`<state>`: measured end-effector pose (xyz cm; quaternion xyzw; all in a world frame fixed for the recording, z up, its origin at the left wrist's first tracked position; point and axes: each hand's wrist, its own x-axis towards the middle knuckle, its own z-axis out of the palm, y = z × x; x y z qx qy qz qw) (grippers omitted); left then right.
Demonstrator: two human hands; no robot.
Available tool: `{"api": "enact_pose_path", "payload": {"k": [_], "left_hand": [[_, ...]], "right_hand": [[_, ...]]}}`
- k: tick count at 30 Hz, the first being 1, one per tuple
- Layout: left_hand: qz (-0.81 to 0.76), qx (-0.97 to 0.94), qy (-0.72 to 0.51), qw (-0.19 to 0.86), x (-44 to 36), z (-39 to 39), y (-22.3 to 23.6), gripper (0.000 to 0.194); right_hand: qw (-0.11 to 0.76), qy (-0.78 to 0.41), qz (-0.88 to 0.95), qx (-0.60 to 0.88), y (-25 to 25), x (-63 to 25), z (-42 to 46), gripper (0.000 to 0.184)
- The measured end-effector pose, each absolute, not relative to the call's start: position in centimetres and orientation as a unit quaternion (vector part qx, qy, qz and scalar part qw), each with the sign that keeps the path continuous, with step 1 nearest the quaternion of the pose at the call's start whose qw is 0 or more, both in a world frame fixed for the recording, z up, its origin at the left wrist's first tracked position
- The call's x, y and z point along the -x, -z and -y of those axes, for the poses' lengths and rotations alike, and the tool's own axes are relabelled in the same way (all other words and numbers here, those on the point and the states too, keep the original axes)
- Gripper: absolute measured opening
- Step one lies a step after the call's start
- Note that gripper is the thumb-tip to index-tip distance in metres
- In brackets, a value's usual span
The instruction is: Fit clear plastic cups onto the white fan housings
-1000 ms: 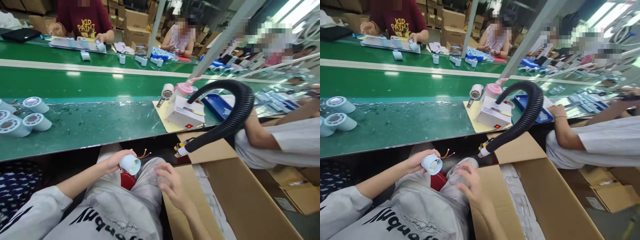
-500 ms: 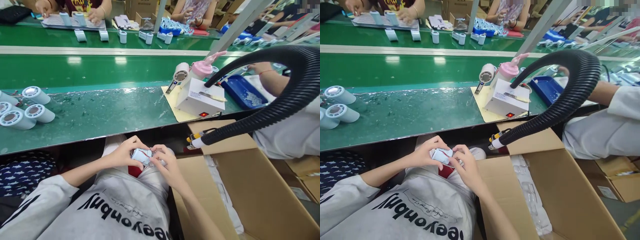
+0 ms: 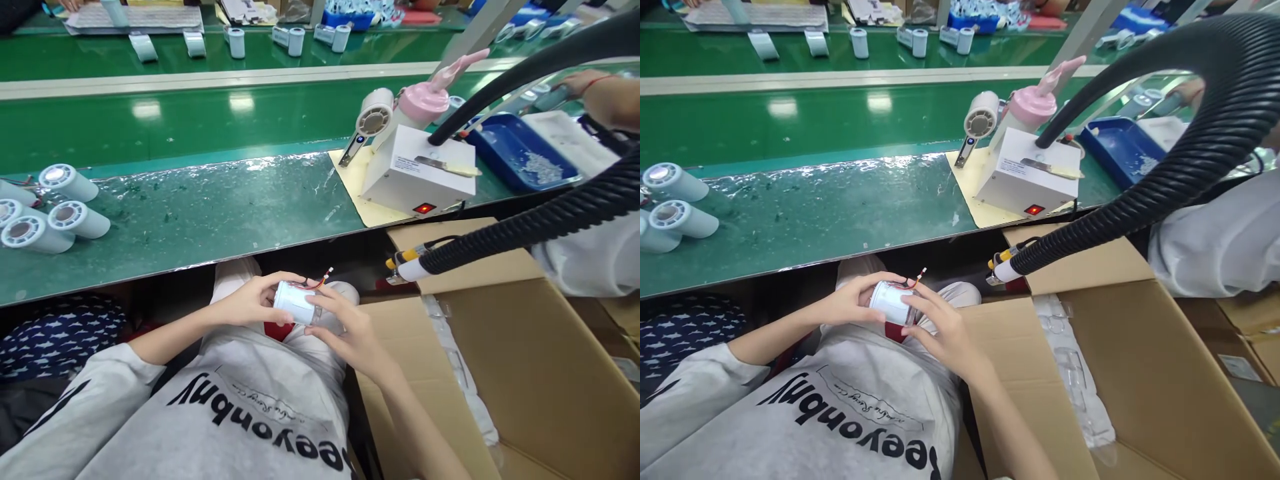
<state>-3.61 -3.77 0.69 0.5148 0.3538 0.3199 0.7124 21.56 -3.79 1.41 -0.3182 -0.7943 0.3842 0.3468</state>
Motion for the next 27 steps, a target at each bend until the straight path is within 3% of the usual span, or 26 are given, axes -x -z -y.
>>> {"api": "enact_pose_path", "payload": {"k": [6, 20, 27], "left_hand": [[-0.344, -0.570, -0.287, 0.688, 3.9, 3.6, -2.2, 0.081], [-0.295, -0.705, -0.319, 0.560, 4.5, 3.6, -2.4, 0.077], [-0.295, -0.711, -0.311, 0.557, 4.5, 3.6, -2.7, 0.076]], "right_hand": [[0.371, -0.463, 0.738, 0.322, -1.8, -21.8, 4.3, 0.045], [0.333, -0.673, 0.537, 0.384, -2.5, -21.2, 4.7, 0.059], [0.318, -0.720, 0.477, 0.390, -2.3, -21.1, 4.8, 0.054]]}}
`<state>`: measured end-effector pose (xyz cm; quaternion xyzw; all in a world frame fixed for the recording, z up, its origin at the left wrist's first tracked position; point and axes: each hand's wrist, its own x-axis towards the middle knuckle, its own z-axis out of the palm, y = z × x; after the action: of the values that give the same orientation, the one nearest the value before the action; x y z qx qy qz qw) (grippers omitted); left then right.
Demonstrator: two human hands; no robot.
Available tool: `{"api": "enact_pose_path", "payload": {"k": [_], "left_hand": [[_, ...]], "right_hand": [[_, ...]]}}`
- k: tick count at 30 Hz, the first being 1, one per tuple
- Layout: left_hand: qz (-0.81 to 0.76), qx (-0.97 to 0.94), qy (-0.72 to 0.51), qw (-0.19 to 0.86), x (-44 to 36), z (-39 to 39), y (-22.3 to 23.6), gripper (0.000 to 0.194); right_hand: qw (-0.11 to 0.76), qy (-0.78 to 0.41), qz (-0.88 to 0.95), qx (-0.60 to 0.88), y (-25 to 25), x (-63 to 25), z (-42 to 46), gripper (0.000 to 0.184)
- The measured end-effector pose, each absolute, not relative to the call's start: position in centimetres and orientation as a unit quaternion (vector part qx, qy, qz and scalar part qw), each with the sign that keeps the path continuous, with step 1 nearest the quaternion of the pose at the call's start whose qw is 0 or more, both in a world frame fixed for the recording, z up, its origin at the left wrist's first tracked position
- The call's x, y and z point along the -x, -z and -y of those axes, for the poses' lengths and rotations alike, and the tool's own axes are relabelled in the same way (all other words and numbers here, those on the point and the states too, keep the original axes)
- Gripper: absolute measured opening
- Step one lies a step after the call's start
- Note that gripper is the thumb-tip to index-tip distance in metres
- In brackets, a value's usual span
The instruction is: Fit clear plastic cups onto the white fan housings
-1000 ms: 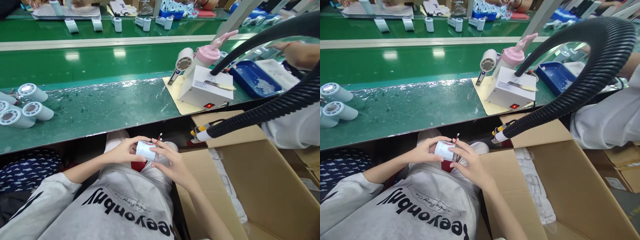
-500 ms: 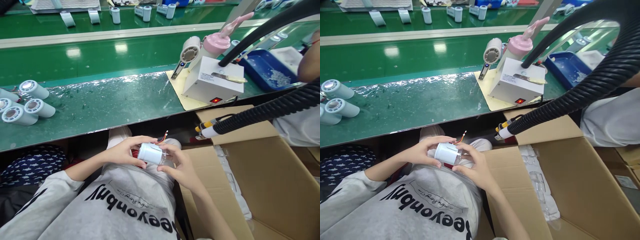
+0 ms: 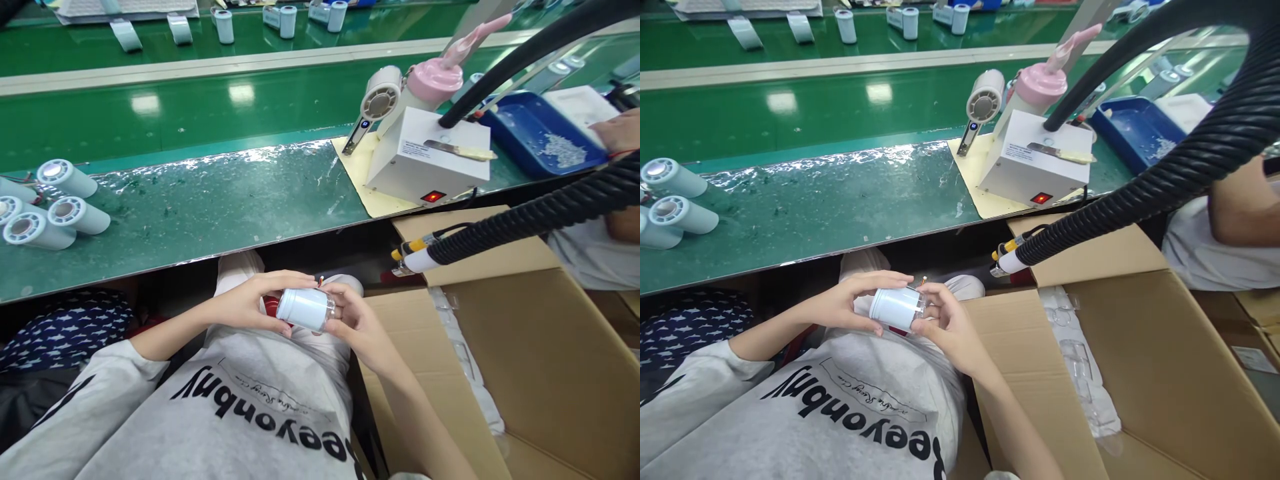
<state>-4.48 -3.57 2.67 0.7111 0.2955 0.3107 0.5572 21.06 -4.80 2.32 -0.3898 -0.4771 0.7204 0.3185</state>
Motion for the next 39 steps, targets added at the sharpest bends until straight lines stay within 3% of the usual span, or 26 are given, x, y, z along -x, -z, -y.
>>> {"api": "enact_pose_path", "payload": {"k": [6, 18, 26, 29, 32, 35, 38, 39], "left_hand": [[-0.293, -0.717, -0.311, 0.550, 4.6, 3.7, -2.6, 0.076], [-0.285, -0.728, -0.312, 0.540, 4.7, 3.6, -2.4, 0.074], [-0.284, -0.732, -0.321, 0.531, 4.6, 4.1, -2.5, 0.056], [-0.324, -0.705, -0.304, 0.552, 4.3, 4.3, -3.1, 0.058], [-0.374, -0.653, -0.292, 0.591, 4.2, 4.6, -3.5, 0.063], [-0.393, -0.608, -0.284, 0.629, 4.1, 4.8, -3.7, 0.065], [-0.387, -0.592, -0.277, 0.650, 4.1, 4.9, -3.7, 0.065], [-0.381, -0.593, -0.277, 0.653, 4.1, 4.8, -3.7, 0.066]], "right_hand": [[0.295, -0.768, 0.418, 0.386, -2.3, -20.5, 4.6, 0.054], [0.226, -0.832, 0.313, 0.399, -1.7, -19.1, 4.8, 0.074], [0.132, -0.883, 0.275, 0.357, -1.1, -19.2, 4.7, 0.083], [0.127, -0.878, 0.312, 0.340, -0.8, -19.3, 5.0, 0.090], [0.265, -0.774, 0.430, 0.383, -0.4, -19.7, 5.5, 0.086], [0.407, -0.536, 0.624, 0.397, -0.3, -20.4, 5.7, 0.075], [0.382, -0.400, 0.765, 0.330, -0.5, -21.2, 5.5, 0.030], [0.373, -0.397, 0.777, 0.316, -0.7, -21.4, 5.5, 0.025]]}}
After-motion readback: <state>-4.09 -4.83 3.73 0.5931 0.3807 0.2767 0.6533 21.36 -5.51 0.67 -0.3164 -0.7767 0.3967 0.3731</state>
